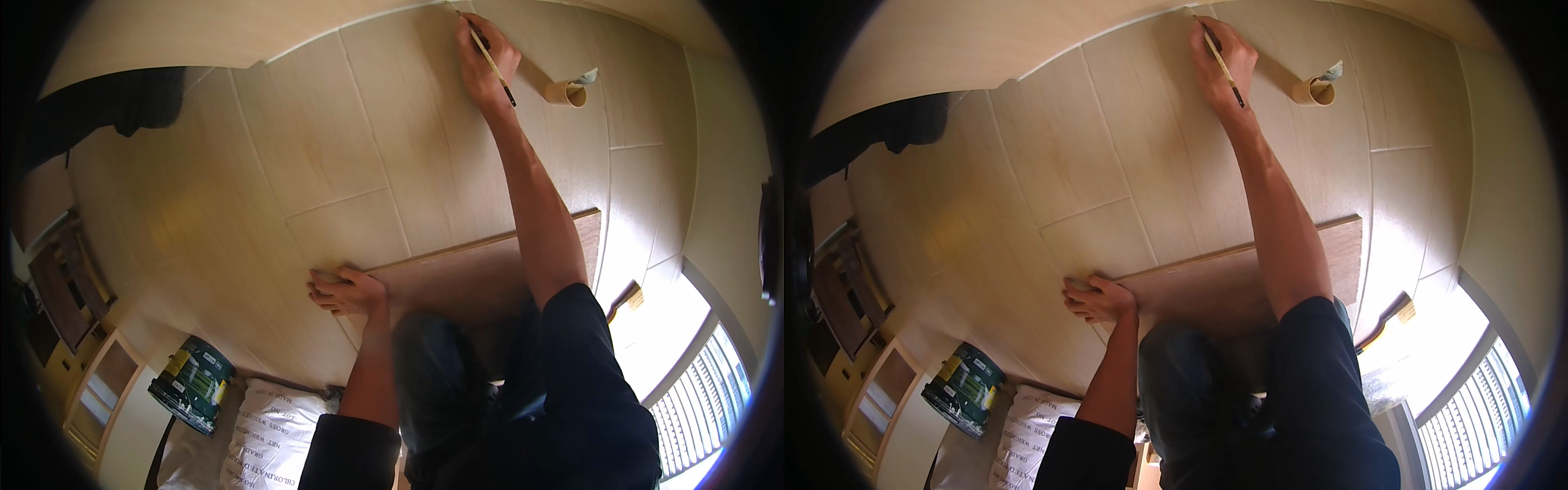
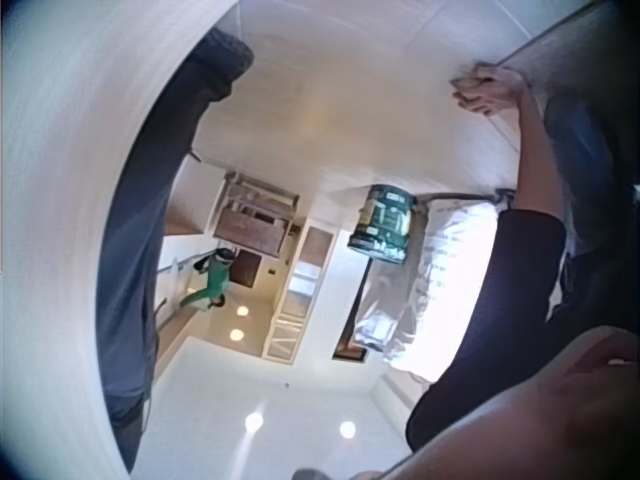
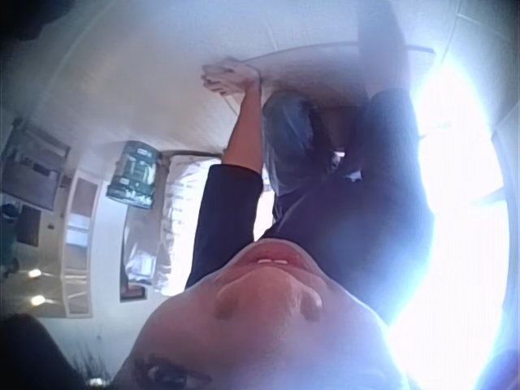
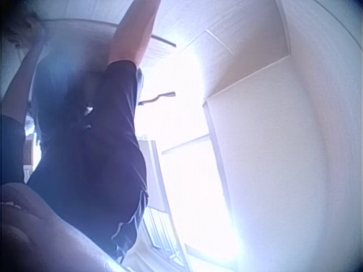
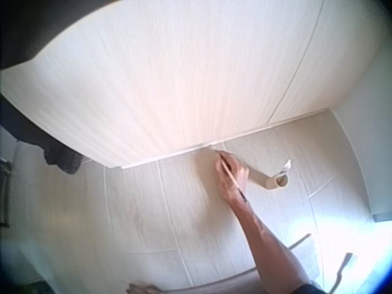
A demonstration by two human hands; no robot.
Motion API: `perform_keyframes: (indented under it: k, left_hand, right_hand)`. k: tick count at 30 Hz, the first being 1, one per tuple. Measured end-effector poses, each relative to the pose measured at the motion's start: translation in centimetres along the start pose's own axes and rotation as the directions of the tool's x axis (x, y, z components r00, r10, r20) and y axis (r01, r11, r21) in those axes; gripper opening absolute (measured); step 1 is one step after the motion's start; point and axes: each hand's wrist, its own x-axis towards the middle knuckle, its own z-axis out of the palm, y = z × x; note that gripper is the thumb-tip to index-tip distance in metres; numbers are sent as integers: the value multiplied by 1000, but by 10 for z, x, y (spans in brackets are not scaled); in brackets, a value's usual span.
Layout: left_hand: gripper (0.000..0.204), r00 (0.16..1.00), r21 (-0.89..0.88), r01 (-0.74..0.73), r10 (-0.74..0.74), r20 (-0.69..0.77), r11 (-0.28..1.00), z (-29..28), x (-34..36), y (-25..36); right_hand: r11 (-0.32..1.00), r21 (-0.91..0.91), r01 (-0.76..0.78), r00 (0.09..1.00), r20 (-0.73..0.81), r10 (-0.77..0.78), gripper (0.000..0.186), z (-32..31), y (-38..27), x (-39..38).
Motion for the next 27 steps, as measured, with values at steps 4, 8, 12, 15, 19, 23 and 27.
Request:
perform_keyframes:
  k: [4,8,12,15,19,23,27]
  left_hand:
    - [58,1000,15,5,-5,-3,1000,-1,0,0]
    - [63,996,-26,17,-15,82,1000,-6,1,2]
    - [63,995,-28,31,-28,94,999,-9,1,4]
    - [63,995,-29,36,-33,96,999,-9,1,4]
    - [63,994,-16,38,-36,104,999,-8,1,4]
    - [64,993,-29,37,-33,110,999,-9,2,5]
    - [65,992,-37,43,-39,121,998,-10,2,5]
  right_hand:
    - [997,-7,80,996,47,-79,17,0,0,1]
    - [997,-48,57,997,52,-55,17,0,1,2]
    - [998,-52,32,999,-35,-33,15,2,1,1]
    - [998,-53,39,999,-12,-40,16,1,2,1]
    - [993,-63,102,994,33,-100,18,0,4,2]
    - [995,-60,84,995,-57,-87,14,3,4,2]
    - [998,-53,34,998,-49,-36,15,2,2,1]
